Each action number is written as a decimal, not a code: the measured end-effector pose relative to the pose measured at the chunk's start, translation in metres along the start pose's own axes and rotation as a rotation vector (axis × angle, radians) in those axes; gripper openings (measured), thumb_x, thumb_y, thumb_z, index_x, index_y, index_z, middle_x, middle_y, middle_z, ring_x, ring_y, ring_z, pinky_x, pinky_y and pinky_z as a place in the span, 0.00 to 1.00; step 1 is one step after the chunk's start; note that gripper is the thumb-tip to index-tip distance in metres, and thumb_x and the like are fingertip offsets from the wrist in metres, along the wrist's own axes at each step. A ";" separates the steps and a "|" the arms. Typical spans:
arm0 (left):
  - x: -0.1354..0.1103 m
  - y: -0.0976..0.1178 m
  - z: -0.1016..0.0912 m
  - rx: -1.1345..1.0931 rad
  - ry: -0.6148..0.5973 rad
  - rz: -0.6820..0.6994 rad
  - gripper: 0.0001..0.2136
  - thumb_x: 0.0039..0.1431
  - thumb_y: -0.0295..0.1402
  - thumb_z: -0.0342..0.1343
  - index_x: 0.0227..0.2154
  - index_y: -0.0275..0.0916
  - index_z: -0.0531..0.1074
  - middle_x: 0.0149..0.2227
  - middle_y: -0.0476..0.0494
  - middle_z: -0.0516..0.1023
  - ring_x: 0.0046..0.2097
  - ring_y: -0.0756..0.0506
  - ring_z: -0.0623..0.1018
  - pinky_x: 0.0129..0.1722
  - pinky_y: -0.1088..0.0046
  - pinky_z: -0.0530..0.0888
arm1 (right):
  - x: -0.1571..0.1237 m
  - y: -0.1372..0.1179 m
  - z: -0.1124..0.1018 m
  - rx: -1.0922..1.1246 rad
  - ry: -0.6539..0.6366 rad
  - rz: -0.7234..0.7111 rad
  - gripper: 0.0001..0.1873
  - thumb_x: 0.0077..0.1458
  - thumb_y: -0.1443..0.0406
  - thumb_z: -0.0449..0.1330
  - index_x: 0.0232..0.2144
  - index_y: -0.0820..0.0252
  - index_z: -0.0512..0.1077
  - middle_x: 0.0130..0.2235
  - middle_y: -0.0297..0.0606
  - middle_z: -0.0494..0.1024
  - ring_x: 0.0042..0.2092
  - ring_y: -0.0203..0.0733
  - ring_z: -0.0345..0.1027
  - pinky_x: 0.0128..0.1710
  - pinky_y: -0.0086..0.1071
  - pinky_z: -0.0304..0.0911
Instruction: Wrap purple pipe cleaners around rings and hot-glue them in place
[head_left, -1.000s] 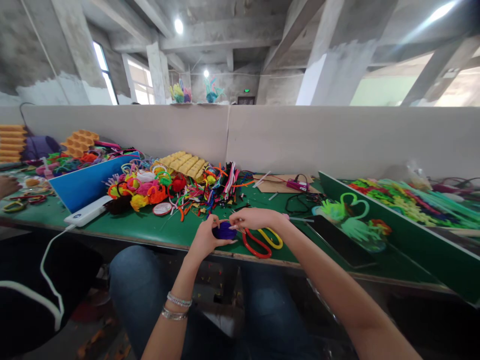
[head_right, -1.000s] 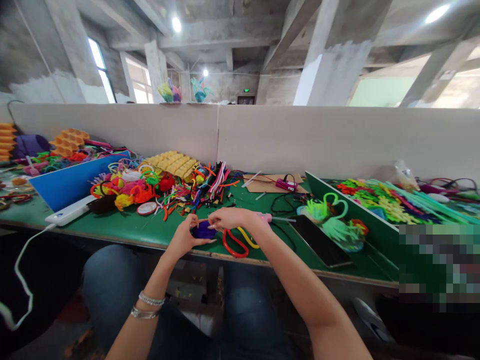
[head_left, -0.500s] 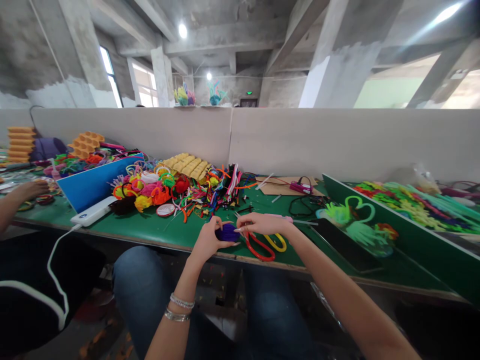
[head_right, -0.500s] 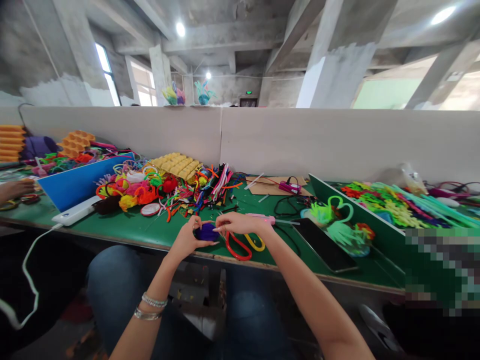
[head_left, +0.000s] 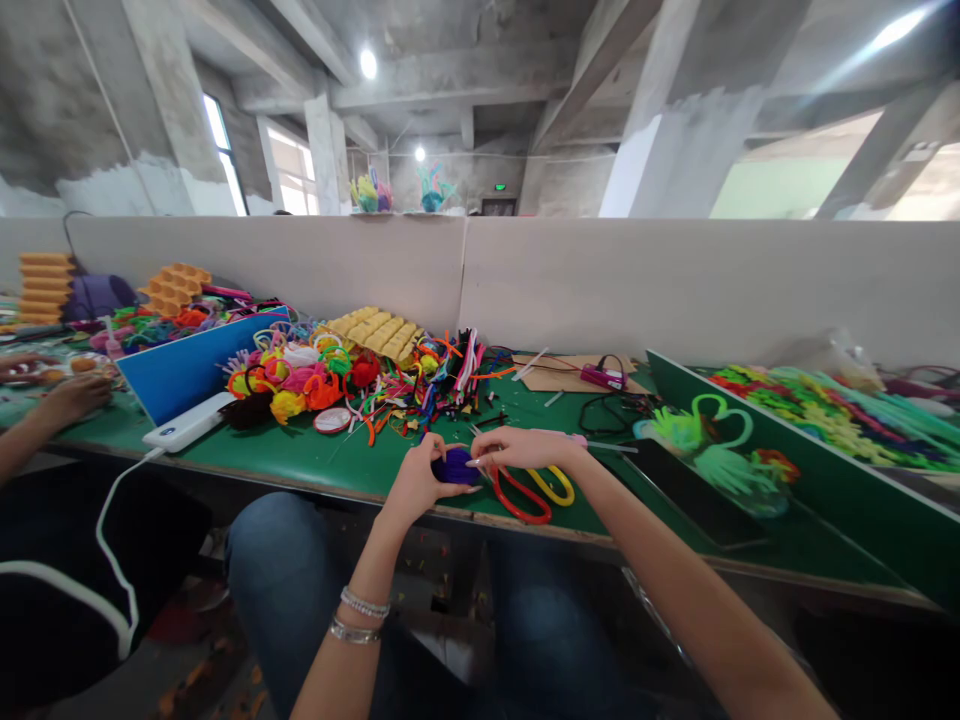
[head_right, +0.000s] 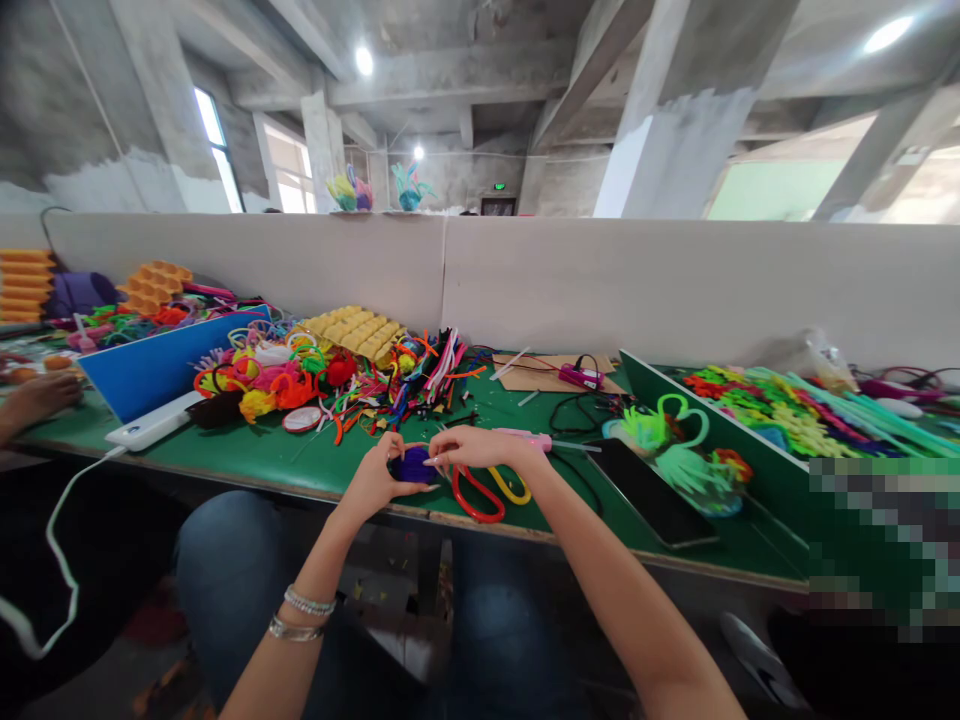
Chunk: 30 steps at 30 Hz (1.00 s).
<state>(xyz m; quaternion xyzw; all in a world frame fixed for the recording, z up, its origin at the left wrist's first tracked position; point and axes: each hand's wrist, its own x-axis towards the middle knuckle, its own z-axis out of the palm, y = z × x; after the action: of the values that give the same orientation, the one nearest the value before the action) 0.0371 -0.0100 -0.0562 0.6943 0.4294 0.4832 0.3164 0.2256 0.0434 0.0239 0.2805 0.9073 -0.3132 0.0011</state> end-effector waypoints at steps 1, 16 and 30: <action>0.000 0.001 0.000 0.019 0.003 0.000 0.24 0.34 0.34 0.66 0.29 0.42 0.54 0.39 0.43 0.78 0.41 0.43 0.77 0.39 0.69 0.71 | 0.000 0.001 0.000 0.005 -0.005 0.002 0.13 0.54 0.59 0.52 0.31 0.63 0.69 0.29 0.34 0.69 0.31 0.34 0.61 0.31 0.27 0.57; 0.000 -0.002 0.001 0.069 0.020 0.058 0.26 0.32 0.39 0.67 0.31 0.41 0.57 0.39 0.43 0.77 0.41 0.44 0.77 0.41 0.68 0.70 | 0.014 0.002 -0.014 0.001 -0.197 0.095 0.17 0.52 0.54 0.53 0.29 0.63 0.69 0.28 0.34 0.71 0.29 0.33 0.62 0.30 0.27 0.58; 0.000 -0.003 0.000 0.111 0.028 0.071 0.27 0.32 0.40 0.67 0.33 0.41 0.59 0.37 0.44 0.77 0.40 0.43 0.76 0.39 0.70 0.71 | 0.051 -0.012 -0.042 -0.053 -0.595 0.301 0.26 0.39 0.46 0.60 0.28 0.64 0.72 0.28 0.36 0.75 0.28 0.34 0.65 0.29 0.29 0.55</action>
<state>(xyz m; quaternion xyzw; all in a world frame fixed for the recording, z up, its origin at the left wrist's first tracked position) 0.0363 -0.0088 -0.0584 0.7189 0.4350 0.4790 0.2540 0.1838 0.0853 0.0556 0.3076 0.8235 -0.3538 0.3195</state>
